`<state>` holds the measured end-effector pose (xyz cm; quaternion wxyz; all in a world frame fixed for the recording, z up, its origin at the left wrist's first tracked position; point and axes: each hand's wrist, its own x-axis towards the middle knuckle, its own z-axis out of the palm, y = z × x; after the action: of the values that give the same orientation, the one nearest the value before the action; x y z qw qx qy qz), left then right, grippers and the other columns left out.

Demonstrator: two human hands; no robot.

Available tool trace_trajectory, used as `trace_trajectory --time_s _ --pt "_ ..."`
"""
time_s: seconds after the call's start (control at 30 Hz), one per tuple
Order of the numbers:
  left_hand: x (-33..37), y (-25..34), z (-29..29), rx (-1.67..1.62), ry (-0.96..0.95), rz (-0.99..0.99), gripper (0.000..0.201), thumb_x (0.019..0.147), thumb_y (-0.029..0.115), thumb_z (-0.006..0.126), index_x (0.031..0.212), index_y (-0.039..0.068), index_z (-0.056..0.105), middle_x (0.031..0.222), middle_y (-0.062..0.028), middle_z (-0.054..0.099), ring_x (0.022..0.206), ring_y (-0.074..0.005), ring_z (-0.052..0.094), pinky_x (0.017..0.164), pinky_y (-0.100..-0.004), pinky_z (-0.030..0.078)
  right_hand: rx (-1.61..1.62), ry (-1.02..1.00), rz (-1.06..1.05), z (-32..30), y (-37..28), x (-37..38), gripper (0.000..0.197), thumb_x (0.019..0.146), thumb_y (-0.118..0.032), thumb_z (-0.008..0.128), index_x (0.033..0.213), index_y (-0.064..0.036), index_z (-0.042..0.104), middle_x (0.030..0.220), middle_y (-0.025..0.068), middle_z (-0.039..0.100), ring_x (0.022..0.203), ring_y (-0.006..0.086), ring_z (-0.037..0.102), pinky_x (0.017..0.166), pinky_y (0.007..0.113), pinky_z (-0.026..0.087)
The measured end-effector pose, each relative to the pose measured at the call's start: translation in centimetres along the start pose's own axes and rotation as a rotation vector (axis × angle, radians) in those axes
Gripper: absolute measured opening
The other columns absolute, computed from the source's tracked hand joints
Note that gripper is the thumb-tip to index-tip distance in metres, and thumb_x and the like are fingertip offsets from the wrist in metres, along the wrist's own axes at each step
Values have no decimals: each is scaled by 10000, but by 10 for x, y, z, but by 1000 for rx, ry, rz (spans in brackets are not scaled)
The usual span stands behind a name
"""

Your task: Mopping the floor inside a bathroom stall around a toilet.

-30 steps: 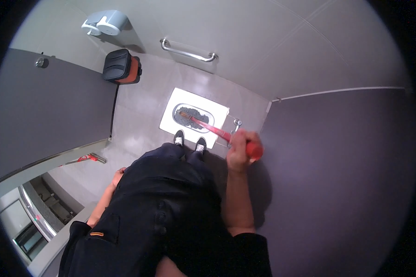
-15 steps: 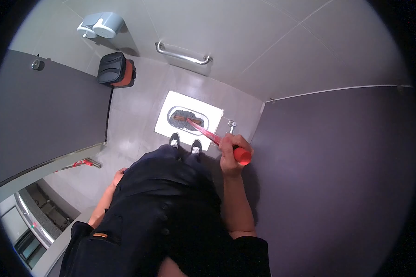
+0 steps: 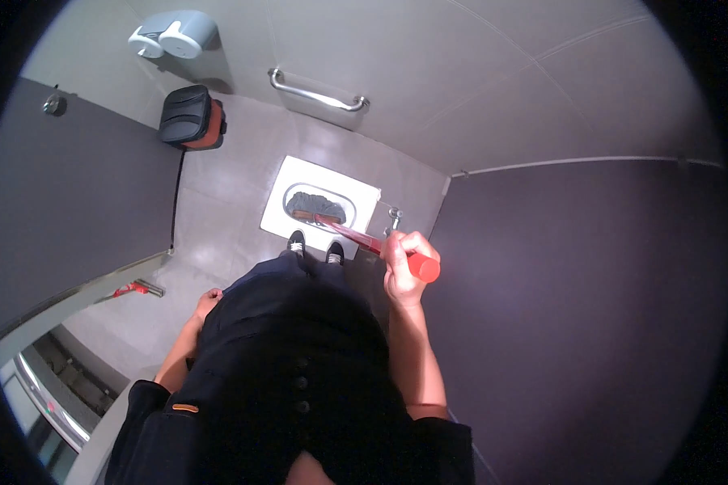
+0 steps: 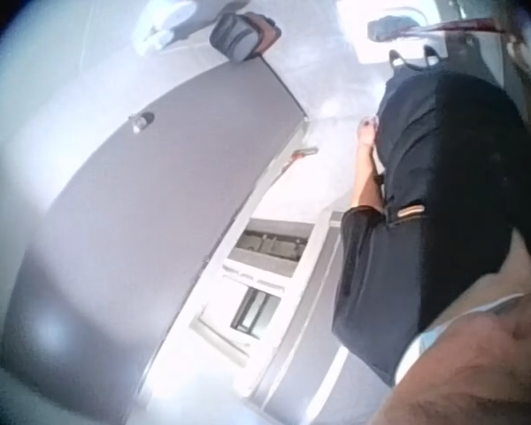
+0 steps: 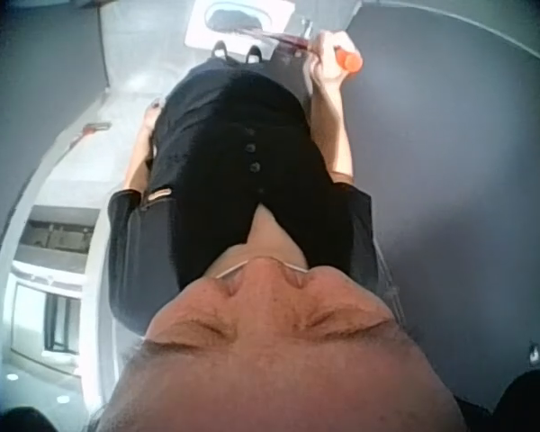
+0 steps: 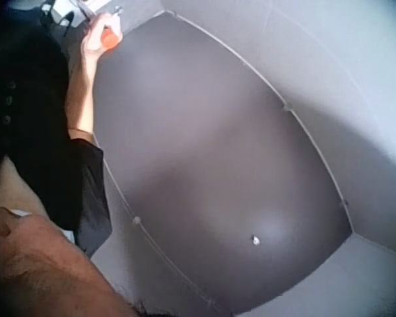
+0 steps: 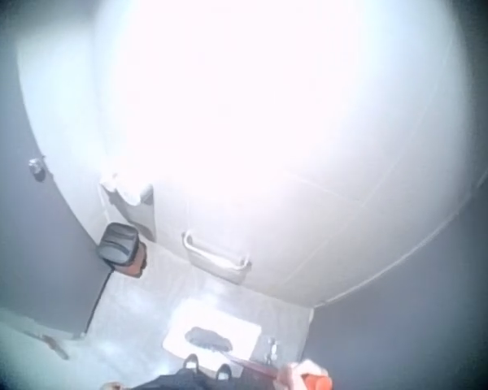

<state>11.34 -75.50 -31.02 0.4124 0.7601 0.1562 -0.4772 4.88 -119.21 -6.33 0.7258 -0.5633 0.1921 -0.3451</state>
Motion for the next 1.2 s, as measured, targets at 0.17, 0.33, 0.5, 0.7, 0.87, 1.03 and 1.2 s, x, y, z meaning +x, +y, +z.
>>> trace_trajectory --time_s 0.17,0.33,0.5,0.7,0.87,1.03,1.2 --pt "27 -18 -8 -106 -43 -62 103 856 116 505 855 40 574 674 10 524 609 -81 474 565 -219 412 -49 -44 -34 13 1 -2 303 797 3 521 566 -72 338 460 4 359 412 88 327 458 254 331" --pt "50 -22 -23 -73 -80 -25 106 842 93 496 865 20 569 677 -16 544 588 -100 500 557 -226 420 -50 55 -32 24 0 -5 302 802 -29 531 566 -74 348 465 3 364 413 86 328 464 257 344" --pt "58 -8 -35 -101 -94 -27 109 842 94 487 857 14 560 653 -28 544 568 -107 508 546 -226 419 -69 38 -28 38 1 -7 286 789 -16 539 568 -62 364 475 18 378 420 94 344 457 253 346" --pt "70 -8 -30 -115 -78 -17 112 853 121 476 879 44 553 680 -14 554 599 -94 502 551 -212 401 -83 -27 3 46 -1 -17 286 783 -4 531 564 -65 358 475 22 382 422 102 353 453 256 349" --pt "63 0 -7 -169 -26 -18 96 830 67 489 822 6 563 659 -41 557 573 -116 517 553 -238 428 -103 -63 -17 37 2 -14 297 792 -22 533 570 -68 339 472 27 368 422 109 352 453 264 352" --pt "50 -19 2 -13 -64 6 106 815 60 485 840 0 569 675 -47 574 593 -116 536 574 -248 445 -66 -56 -40 30 4 -8 304 802 -30 525 577 -70 326 471 23 351 417 111 340 452 266 350" --pt "48 -17 -1 -249 -8 -44 110 815 60 488 848 -6 569 684 -54 574 602 -124 540 581 -251 451 -74 -75 -65 24 2 -5 294 805 -21 518 580 -69 335 468 19 348 413 108 336 450 265 352"
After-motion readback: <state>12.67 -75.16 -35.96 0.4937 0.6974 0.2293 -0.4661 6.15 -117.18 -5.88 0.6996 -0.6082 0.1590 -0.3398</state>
